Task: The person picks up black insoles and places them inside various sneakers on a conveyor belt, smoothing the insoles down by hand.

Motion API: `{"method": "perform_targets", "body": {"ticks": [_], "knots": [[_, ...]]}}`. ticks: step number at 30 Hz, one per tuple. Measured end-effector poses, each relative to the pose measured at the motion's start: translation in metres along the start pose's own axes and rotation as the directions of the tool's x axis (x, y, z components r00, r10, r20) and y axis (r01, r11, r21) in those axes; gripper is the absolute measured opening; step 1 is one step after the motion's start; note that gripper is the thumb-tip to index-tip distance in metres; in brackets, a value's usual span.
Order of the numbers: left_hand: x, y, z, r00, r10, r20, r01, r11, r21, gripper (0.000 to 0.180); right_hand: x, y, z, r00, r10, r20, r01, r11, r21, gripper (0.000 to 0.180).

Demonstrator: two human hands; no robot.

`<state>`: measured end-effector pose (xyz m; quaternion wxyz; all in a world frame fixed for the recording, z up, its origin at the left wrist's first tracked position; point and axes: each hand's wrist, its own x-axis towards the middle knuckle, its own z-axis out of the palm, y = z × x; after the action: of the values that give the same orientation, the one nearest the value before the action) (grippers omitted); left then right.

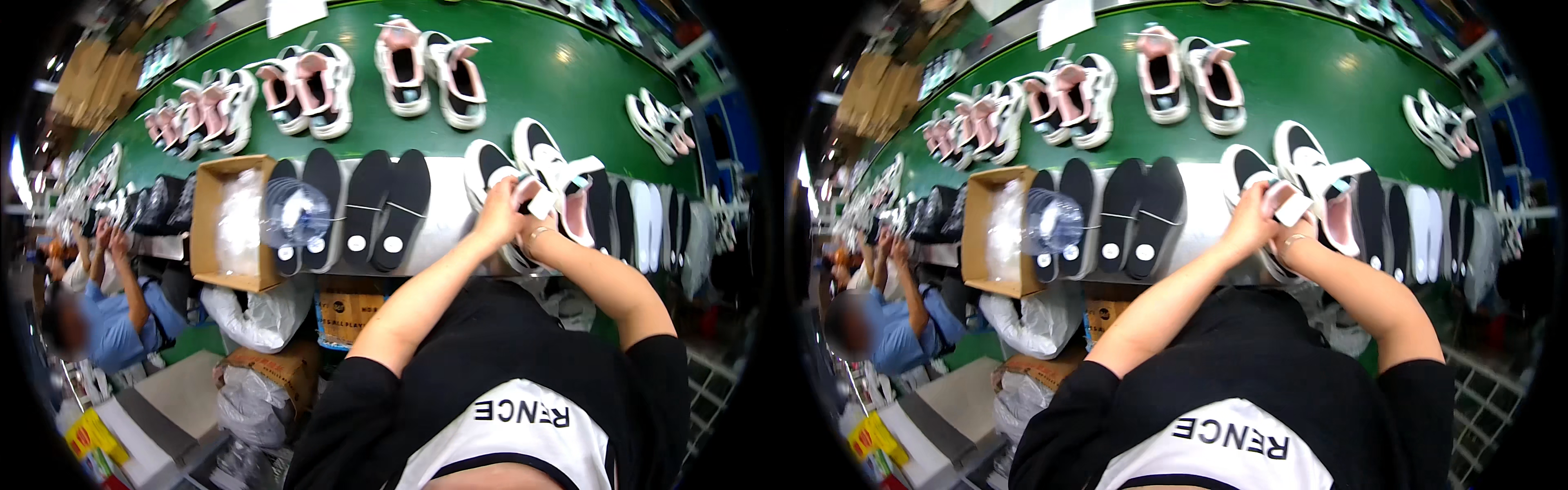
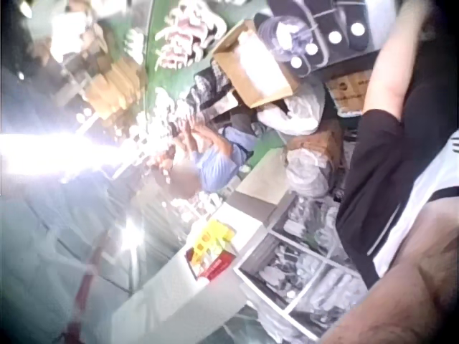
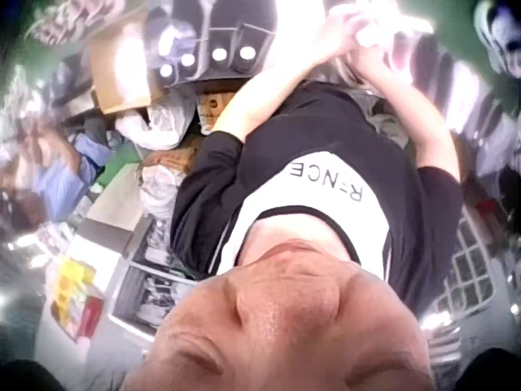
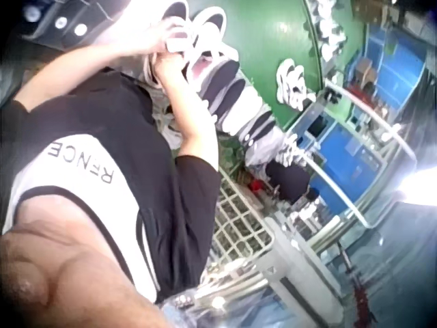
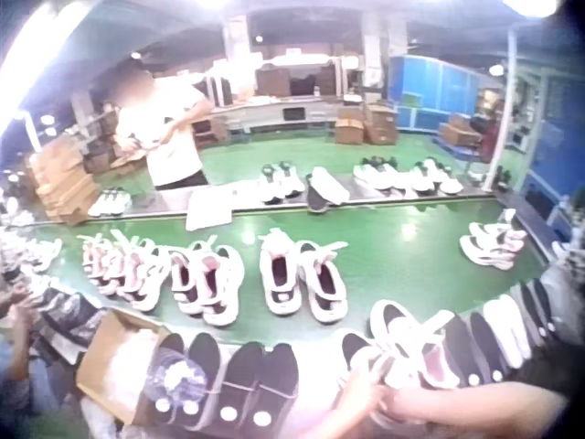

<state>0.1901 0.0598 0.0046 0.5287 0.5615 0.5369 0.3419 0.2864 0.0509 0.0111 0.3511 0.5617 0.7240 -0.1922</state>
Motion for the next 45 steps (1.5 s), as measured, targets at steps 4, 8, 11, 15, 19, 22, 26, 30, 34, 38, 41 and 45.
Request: {"method": "perform_targets", "body": {"ticks": [4,8,11,15,19,22,26,30,34,38,41,45], "knots": [[0.003,-0.006,0.006,1.0,0.017,-0.026,-0.018,0.999,-0.04,0.051,-0.012,0.009,-0.013,0.991,-0.097,0.094,0.111,0.982,-0.155,0.043],[0.005,-0.015,0.006,0.997,0.077,-0.009,-0.076,0.995,0.068,0.053,-0.037,0.021,-0.024,0.946,-0.283,0.16,0.266,0.957,0.118,0.034],[0.006,-0.018,0.007,0.996,0.091,-0.006,-0.09,0.994,0.067,0.049,-0.056,0.031,-0.013,0.931,-0.287,0.226,0.27,0.957,0.105,0.028],[0.006,-0.02,0.009,0.995,0.102,0.003,-0.102,0.992,0.071,0.051,-0.048,0.031,0.001,0.922,-0.274,0.274,0.254,0.961,0.108,0.036],[0.008,-0.021,0.012,0.997,0.076,0.016,-0.077,0.994,0.073,0.051,-0.047,0.034,0.008,0.94,-0.253,0.23,0.217,0.961,0.171,0.034],[0.012,-0.023,0.013,0.998,0.057,-0.007,-0.057,0.998,-0.036,0.039,-0.053,0.038,0.007,0.945,-0.262,0.195,0.22,0.952,0.212,0.034],[0.013,-0.025,0.011,0.998,-0.041,0.044,0.041,0.999,0.005,0.035,-0.055,0.045,0.007,0.966,-0.249,-0.068,0.258,0.921,0.292,0.021],[0.009,-0.029,0.011,0.993,0.066,0.101,-0.07,0.997,0.033,0.055,-0.035,0.04,0.015,0.932,-0.134,-0.337,0.295,0.821,0.489,0.036],[0.003,-0.03,0.012,0.997,-0.022,0.079,0.021,1.0,0.008,0.062,-0.012,0.027,0.022,0.956,-0.133,-0.26,0.187,0.962,0.197,0.048],[0.001,-0.028,0.013,0.997,-0.042,0.062,0.042,0.999,0.006,0.063,-0.006,0.023,0.029,0.982,-0.081,-0.171,0.113,0.976,0.188,0.047],[-0.001,-0.027,0.014,0.999,0.024,-0.024,-0.02,0.987,0.161,0.056,-0.005,0.02,0.033,0.965,-0.086,-0.247,0.127,0.979,0.157,0.047],[-0.001,-0.024,0.014,0.999,0.038,0.021,-0.04,0.991,0.126,0.052,-0.001,0.021,0.027,0.984,-0.068,-0.164,0.096,0.98,0.172,0.046]]}}
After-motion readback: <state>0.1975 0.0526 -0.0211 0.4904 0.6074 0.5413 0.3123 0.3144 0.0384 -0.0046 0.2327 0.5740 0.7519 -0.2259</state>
